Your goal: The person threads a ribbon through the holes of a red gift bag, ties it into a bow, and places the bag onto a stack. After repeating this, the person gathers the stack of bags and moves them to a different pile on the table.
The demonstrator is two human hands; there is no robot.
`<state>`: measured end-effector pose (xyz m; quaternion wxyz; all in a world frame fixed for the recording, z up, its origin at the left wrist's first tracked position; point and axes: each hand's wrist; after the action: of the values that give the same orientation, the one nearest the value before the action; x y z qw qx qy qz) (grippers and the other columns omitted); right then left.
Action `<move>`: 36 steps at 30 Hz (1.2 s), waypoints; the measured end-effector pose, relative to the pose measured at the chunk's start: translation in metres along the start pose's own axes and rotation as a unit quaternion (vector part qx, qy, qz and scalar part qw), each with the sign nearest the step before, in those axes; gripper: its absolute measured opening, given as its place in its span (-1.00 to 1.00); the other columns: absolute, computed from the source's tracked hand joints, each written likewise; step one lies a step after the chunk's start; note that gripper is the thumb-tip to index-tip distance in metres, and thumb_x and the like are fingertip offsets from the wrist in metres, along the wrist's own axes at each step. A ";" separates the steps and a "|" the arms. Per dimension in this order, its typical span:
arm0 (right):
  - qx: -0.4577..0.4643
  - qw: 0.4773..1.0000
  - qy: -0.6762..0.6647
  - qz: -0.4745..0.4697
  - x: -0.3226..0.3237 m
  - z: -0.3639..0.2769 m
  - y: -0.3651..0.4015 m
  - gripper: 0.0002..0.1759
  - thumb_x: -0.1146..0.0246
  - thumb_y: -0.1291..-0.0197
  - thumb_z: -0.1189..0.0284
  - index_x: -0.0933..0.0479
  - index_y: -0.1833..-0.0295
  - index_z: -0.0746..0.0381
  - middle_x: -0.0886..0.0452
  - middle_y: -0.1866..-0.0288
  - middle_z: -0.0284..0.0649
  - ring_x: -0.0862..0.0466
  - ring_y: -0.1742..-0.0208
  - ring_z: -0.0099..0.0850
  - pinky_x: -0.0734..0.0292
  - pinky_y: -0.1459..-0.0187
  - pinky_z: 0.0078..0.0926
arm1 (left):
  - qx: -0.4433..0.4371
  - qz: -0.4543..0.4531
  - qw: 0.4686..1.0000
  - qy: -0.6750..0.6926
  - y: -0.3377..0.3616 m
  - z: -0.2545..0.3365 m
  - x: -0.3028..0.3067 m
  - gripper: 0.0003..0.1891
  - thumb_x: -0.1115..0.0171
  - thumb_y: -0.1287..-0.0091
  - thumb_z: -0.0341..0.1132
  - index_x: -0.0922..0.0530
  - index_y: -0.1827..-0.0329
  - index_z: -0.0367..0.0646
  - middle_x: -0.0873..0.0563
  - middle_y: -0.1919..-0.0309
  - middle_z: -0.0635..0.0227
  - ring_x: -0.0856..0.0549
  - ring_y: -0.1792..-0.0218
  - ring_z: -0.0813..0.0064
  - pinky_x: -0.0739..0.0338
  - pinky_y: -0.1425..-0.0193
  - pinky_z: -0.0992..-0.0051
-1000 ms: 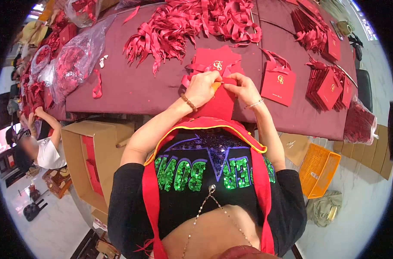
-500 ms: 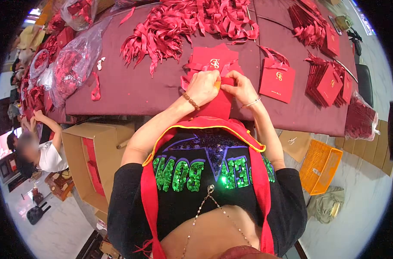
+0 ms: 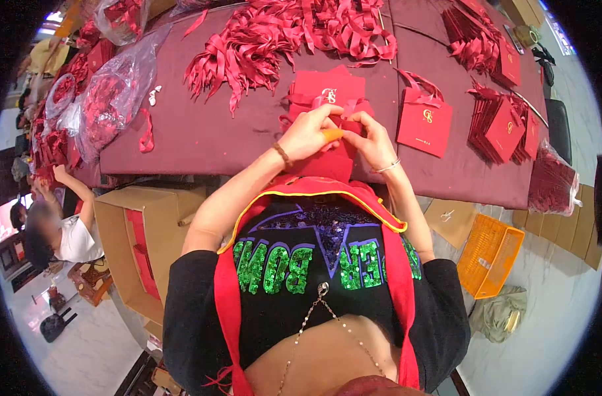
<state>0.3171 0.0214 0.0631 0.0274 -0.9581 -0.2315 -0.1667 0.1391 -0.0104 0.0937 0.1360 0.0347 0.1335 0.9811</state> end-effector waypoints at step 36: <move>0.006 0.998 0.021 -0.054 -0.004 -0.040 0.004 -0.77 -0.20 -0.12 0.49 -0.41 0.09 0.27 -0.61 0.35 -0.09 -0.62 0.34 -0.38 -0.48 0.28 -0.47 | 0.046 -0.094 0.986 -0.129 -0.051 0.017 0.046 -0.88 -0.24 -0.01 -0.31 -0.61 0.55 -0.18 -0.50 0.70 0.53 -0.41 0.62 0.70 -0.23 0.54 0.61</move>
<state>0.3028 0.0111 0.0994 0.0292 -0.9402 -0.2836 -0.1861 0.1094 0.0542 0.0978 0.2424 0.1543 0.1630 0.9439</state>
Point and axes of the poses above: each hand's wrist, its own y-axis away from the middle knuckle, its own x-axis out of the back of the hand, z = x × y
